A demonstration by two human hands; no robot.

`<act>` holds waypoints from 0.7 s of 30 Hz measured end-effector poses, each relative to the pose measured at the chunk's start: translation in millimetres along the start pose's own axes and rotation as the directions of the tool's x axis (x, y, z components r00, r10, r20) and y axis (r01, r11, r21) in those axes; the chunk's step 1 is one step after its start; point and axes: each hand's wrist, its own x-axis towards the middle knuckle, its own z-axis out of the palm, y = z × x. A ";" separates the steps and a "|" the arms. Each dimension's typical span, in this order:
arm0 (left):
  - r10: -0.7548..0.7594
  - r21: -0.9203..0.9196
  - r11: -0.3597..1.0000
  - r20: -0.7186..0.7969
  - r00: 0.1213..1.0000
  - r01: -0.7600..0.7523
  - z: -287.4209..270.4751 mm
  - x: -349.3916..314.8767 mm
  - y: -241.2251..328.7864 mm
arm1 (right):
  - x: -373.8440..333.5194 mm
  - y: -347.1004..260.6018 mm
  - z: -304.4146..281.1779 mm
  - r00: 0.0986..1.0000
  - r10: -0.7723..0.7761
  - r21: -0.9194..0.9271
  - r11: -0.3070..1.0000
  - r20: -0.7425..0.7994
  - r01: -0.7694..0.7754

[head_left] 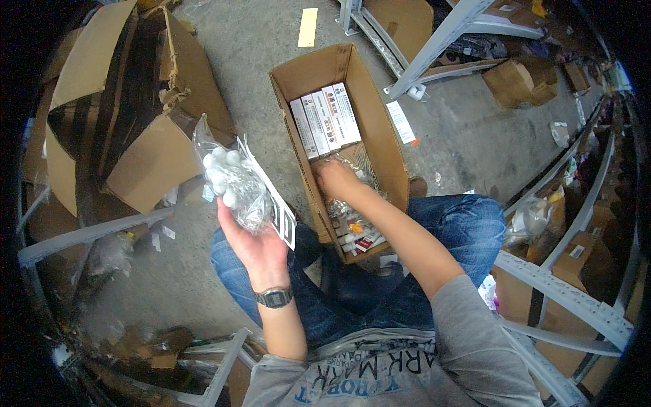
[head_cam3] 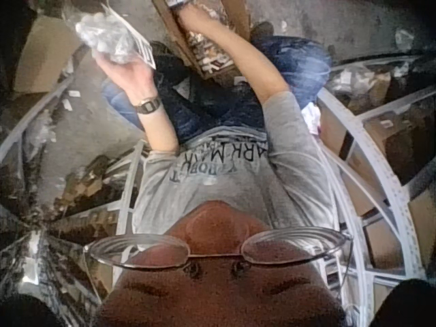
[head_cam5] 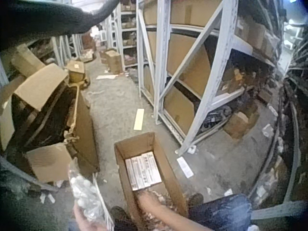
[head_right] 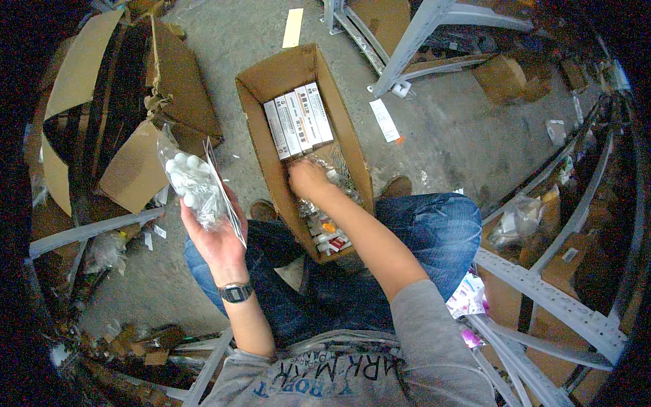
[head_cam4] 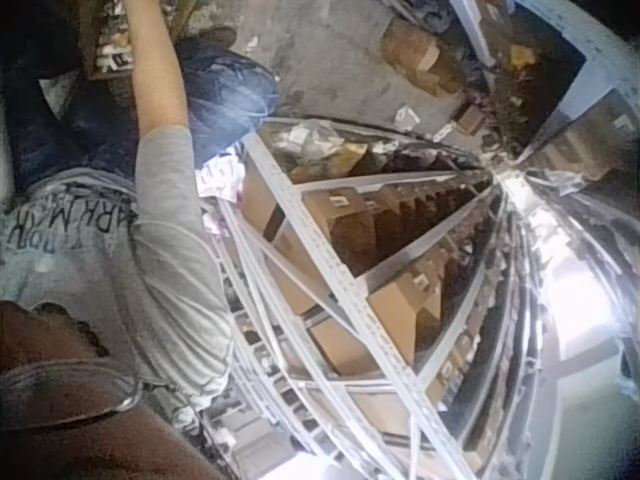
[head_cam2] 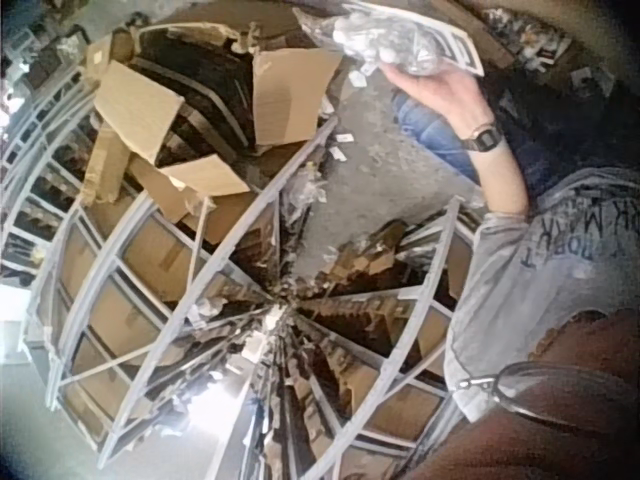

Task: The person sorts various packaged items from a large cardboard box, holding several tubes in one hand while picking out and organizing small packaged parts and stickers into the box.

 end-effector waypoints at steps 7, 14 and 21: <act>0.012 0.039 0.999 0.037 0.999 -0.014 0.1 -0.4 -1.3 | 5.2 -7.5 2.3 0.975 0.161 -0.007 0.987 0.154 -0.162; -0.005 0.025 1.000 0.043 0.999 0.004 -1.2 -1.8 -2.2 | 7.8 -11.2 -1.2 0.961 0.180 -0.074 0.983 0.211 -0.167; -0.022 -0.007 1.000 0.036 0.999 0.022 0.2 -2.8 -1.7 | 14.5 -13.8 -8.2 0.934 0.179 -0.188 0.974 0.311 -0.124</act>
